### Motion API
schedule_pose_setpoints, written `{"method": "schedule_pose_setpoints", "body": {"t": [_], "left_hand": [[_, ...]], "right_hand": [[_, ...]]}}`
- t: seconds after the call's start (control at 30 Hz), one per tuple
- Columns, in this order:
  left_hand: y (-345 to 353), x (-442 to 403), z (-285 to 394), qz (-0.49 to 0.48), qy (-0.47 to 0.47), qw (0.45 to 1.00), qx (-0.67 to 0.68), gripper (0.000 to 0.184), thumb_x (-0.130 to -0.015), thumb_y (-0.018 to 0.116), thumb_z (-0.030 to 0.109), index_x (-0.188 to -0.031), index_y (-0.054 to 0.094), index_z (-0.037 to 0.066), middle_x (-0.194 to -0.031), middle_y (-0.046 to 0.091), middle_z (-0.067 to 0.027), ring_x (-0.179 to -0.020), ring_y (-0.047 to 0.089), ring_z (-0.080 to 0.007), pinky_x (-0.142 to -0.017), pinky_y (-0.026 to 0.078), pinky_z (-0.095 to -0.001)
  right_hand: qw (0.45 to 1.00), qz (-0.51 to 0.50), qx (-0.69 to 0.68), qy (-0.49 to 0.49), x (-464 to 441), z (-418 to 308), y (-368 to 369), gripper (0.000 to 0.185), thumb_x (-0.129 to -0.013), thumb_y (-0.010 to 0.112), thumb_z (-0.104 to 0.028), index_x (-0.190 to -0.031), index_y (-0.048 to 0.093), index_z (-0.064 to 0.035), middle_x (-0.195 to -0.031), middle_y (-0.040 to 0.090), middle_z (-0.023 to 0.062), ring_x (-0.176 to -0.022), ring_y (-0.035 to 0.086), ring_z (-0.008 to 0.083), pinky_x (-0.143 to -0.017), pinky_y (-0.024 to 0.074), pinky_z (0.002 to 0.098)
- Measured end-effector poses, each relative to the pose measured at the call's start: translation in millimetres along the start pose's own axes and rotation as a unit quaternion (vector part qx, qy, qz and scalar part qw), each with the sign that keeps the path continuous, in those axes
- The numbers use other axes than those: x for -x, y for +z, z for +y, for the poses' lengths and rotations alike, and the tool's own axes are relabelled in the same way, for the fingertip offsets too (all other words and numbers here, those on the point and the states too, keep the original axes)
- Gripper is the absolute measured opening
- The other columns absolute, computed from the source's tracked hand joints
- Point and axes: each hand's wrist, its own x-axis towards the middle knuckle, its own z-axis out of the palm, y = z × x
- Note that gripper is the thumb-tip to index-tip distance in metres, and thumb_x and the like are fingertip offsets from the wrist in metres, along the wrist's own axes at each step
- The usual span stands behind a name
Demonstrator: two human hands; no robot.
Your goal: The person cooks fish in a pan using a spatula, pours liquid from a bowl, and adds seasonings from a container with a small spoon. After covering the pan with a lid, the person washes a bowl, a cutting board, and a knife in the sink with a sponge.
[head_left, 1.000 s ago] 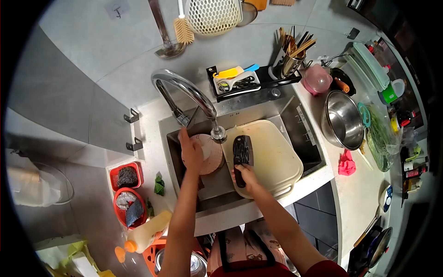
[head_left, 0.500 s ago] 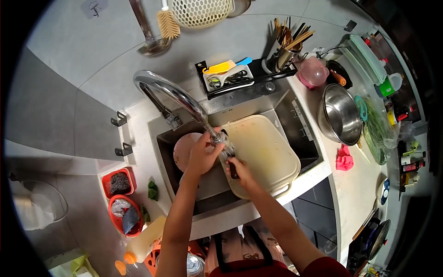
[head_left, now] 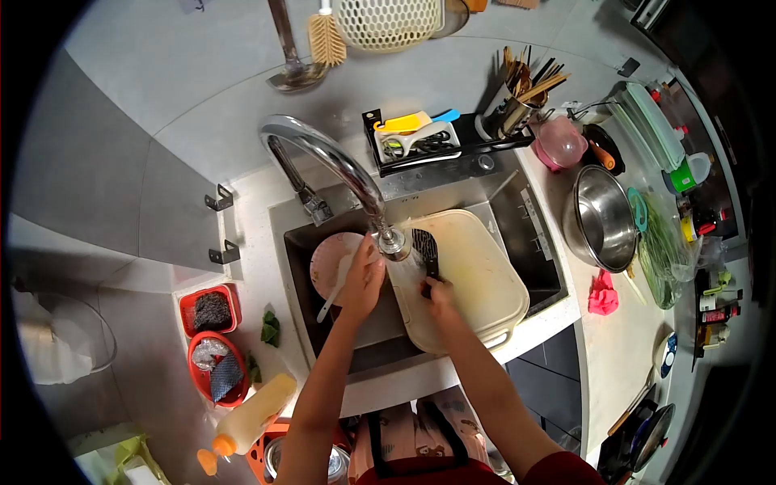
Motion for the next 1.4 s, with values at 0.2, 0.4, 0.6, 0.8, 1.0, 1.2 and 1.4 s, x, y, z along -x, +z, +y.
{"method": "schedule_pose_setpoints", "body": {"t": [0.2, 0.4, 0.6, 0.8, 1.0, 1.2, 1.4], "left_hand": [[-29, -40, -2, 0.185, 0.123, 0.913, -0.342, 0.029, -0.085, 0.054, 0.016, -0.113, 0.055, 0.009, -0.11, 0.056, -0.0097, -0.097, 0.054, -0.0271, -0.075, 0.047, -0.0333], [-41, -97, -11, 0.121, 0.074, 0.868, -0.476, 0.014, -0.078, 0.061, 0.025, -0.087, 0.066, 0.017, -0.09, 0.06, -0.0011, -0.081, 0.056, -0.026, -0.064, 0.047, -0.0382], [-31, -93, 6, 0.233, 0.112, 0.89, -0.377, 0.02, -0.077, 0.059, 0.014, -0.097, 0.061, 0.011, -0.102, 0.054, -0.0098, -0.09, 0.053, -0.0301, -0.072, 0.046, -0.0362], [-95, 51, -4, 0.305, -0.004, 0.802, -0.513, 0.034, -0.068, 0.058, 0.003, -0.101, 0.058, 0.006, -0.109, 0.05, -0.0154, -0.099, 0.048, -0.0346, -0.085, 0.039, -0.0443], [-142, 103, -22, 0.327, -0.227, 0.779, -0.484, 0.038, -0.065, 0.058, 0.0, -0.103, 0.053, 0.002, -0.101, 0.052, -0.0175, -0.095, 0.048, -0.0365, -0.086, 0.038, -0.0423], [-104, 96, -24, 0.234, -0.189, 0.942, -0.148, 0.014, -0.074, 0.063, 0.006, -0.084, 0.056, -0.001, -0.072, 0.058, -0.0083, -0.067, 0.055, -0.0176, -0.061, 0.044, -0.0301], [6, 81, -25, 0.13, -0.256, 0.947, 0.141, 0.027, -0.078, 0.062, 0.013, -0.097, 0.049, 0.0, -0.089, 0.054, -0.0075, -0.077, 0.053, -0.0149, -0.068, 0.045, -0.0301]], "right_hand": [[0.893, 0.106, 0.329, -0.288, 11, 1, -14, 0.042, -0.069, 0.057, -0.007, -0.109, 0.053, 0.0043, -0.1, 0.057, 0.0205, -0.093, 0.054, 0.0386, -0.083, 0.0434, 0.0397], [0.874, 0.046, 0.309, -0.372, 62, -9, -4, 0.04, -0.07, 0.054, -0.003, -0.11, 0.054, 0.0005, -0.118, 0.048, 0.0202, -0.108, 0.045, 0.0359, -0.091, 0.0376, 0.0394], [0.925, -0.051, 0.241, -0.289, 98, -1, 5, 0.037, -0.072, 0.053, 0.001, -0.109, 0.054, -0.0004, -0.113, 0.051, 0.016, -0.104, 0.049, 0.0287, -0.085, 0.0416, 0.0333], [0.94, -0.114, 0.24, -0.212, 110, 15, 12, 0.034, -0.075, 0.053, 0.003, -0.108, 0.055, -0.0012, -0.101, 0.058, 0.0088, -0.096, 0.054, 0.0195, -0.086, 0.0399, 0.0286], [0.942, -0.185, 0.218, -0.177, 116, 37, 33, 0.03, -0.077, 0.051, 0.003, -0.106, 0.056, -0.0025, -0.101, 0.058, 0.006, -0.095, 0.053, 0.0158, -0.085, 0.0401, 0.027], [0.957, -0.171, 0.16, -0.172, 111, 38, 21, 0.024, -0.08, 0.051, 0.004, -0.102, 0.057, -0.0023, -0.098, 0.059, 0.0043, -0.092, 0.054, 0.013, -0.084, 0.0404, 0.0245], [0.968, -0.111, 0.102, -0.2, 89, 7, -24, 0.021, -0.079, 0.051, 0.004, -0.098, 0.058, -0.0018, -0.094, 0.06, 0.0041, -0.089, 0.055, 0.0128, -0.082, 0.0421, 0.0238]]}}
